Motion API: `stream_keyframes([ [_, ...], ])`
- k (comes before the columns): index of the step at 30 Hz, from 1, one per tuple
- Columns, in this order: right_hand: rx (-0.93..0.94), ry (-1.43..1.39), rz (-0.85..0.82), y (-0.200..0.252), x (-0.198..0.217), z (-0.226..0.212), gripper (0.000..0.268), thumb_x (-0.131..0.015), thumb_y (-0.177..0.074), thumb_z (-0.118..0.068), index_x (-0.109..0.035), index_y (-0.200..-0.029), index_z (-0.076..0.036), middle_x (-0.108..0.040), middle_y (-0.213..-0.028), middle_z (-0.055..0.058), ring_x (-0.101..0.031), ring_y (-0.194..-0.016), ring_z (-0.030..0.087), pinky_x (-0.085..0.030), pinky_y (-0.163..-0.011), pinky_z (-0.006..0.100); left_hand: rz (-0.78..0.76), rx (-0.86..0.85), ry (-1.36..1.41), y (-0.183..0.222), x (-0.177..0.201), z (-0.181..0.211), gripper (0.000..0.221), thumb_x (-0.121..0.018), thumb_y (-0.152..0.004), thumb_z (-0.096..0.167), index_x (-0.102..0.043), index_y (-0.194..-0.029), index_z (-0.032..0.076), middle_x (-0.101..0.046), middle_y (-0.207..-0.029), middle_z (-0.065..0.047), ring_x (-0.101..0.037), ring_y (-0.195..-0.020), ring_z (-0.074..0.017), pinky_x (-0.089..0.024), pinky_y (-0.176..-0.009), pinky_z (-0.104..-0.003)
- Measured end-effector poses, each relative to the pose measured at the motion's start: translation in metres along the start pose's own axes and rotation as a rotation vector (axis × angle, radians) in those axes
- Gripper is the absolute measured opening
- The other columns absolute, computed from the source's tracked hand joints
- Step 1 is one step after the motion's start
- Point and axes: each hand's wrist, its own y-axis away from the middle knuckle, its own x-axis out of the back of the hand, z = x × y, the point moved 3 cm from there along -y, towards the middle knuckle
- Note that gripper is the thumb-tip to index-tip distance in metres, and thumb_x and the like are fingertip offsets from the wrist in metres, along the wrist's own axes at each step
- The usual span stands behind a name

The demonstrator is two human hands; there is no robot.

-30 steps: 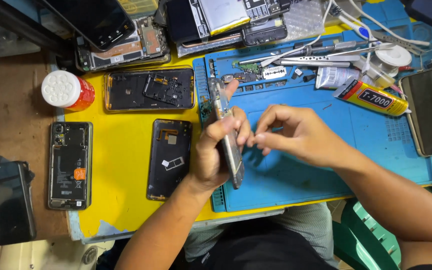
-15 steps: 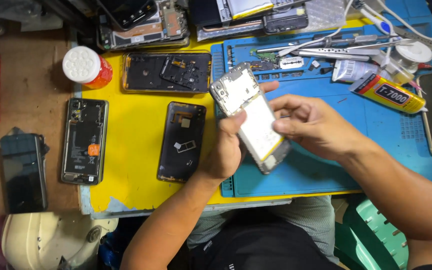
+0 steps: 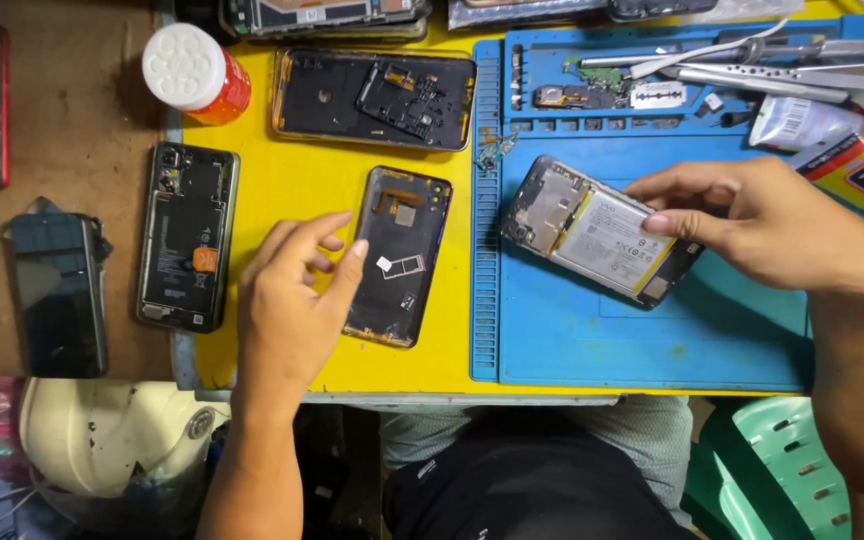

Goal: The person is repairing smartphones at a cluttered workbench. They use a heat gun to warm the edges of a phone, then pry it open with a plastic tool to separate the screen. They also handle a SIM card and interact with the phone's touchscreen interface.

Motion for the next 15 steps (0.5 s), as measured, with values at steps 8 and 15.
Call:
stream_keyframes([
  [8,0.087,0.322,0.123,0.006,-0.008,-0.004,0.041,-0.068,-0.093,-0.021,-0.071,-0.134,-0.022,-0.074,-0.120,0.001,-0.064,-0.106,0.016,-0.047,-0.089,0.034,0.005,0.034,-0.053,0.029,-0.021,-0.004,0.032,-0.067,-0.097,0.001,-0.070,-0.128,0.007,-0.064,-0.094,-0.006,-0.060,-0.070,-0.0188,-0.055,-0.072,-0.035],
  [15,0.328,0.445,0.141,0.006,-0.021,-0.006,0.086,-0.087,-0.071,-0.041,-0.058,-0.147,-0.013,-0.055,-0.107,0.011,-0.055,-0.095,0.028,-0.044,-0.081,0.040,-0.125,-0.272,-0.169,0.035,-0.008,-0.006,0.027,-0.067,-0.094,0.001,-0.074,-0.119,0.009,-0.066,-0.106,-0.006,-0.063,-0.071,-0.0211,-0.053,-0.066,-0.041],
])
